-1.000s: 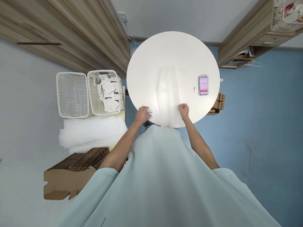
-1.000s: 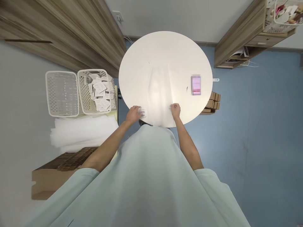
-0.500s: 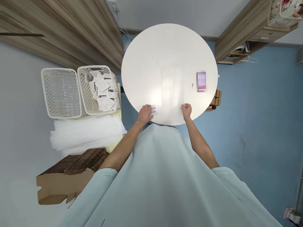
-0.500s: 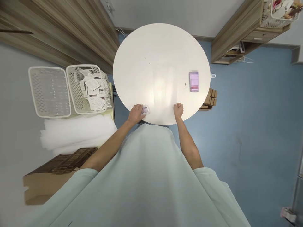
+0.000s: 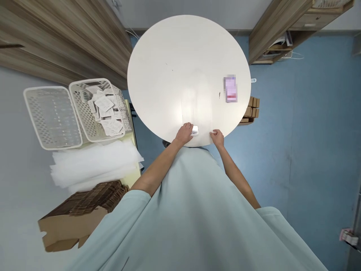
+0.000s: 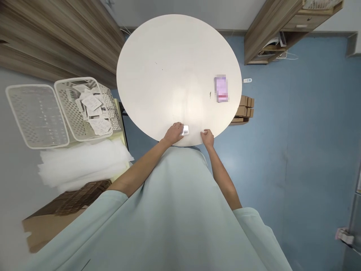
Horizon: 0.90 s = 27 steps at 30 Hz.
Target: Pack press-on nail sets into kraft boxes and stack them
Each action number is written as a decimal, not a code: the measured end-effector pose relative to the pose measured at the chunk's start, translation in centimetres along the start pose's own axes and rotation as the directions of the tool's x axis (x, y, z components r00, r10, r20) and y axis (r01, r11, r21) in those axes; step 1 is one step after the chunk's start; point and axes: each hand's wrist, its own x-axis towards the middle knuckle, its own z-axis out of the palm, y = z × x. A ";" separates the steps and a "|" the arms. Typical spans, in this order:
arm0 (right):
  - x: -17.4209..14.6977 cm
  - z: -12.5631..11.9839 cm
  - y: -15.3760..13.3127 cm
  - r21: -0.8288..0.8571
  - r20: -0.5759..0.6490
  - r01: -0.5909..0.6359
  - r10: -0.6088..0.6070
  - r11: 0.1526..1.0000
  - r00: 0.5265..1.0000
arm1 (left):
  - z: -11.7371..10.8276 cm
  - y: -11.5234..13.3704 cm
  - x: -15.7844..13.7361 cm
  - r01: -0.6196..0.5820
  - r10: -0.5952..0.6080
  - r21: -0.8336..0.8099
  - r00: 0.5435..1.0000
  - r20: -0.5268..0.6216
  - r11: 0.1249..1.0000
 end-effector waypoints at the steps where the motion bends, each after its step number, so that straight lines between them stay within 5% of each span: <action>1: -0.3 0.0 0.2 -0.006 0.012 -0.002 0.002 1.000 1.000 | 0.2 0.0 0.1 0.006 -0.006 0.016 1.000 0.008 1.000; 16: -3.0 -0.6 -0.8 -0.071 0.130 0.192 -0.181 0.979 0.975 | 1.2 0.4 -0.4 0.044 -0.046 0.097 0.999 0.017 0.994; 27: -5.7 3.0 -5.5 -0.068 0.296 0.447 -0.410 0.892 0.863 | -0.1 -0.1 -2.4 0.175 -0.209 -0.224 0.968 -0.138 0.959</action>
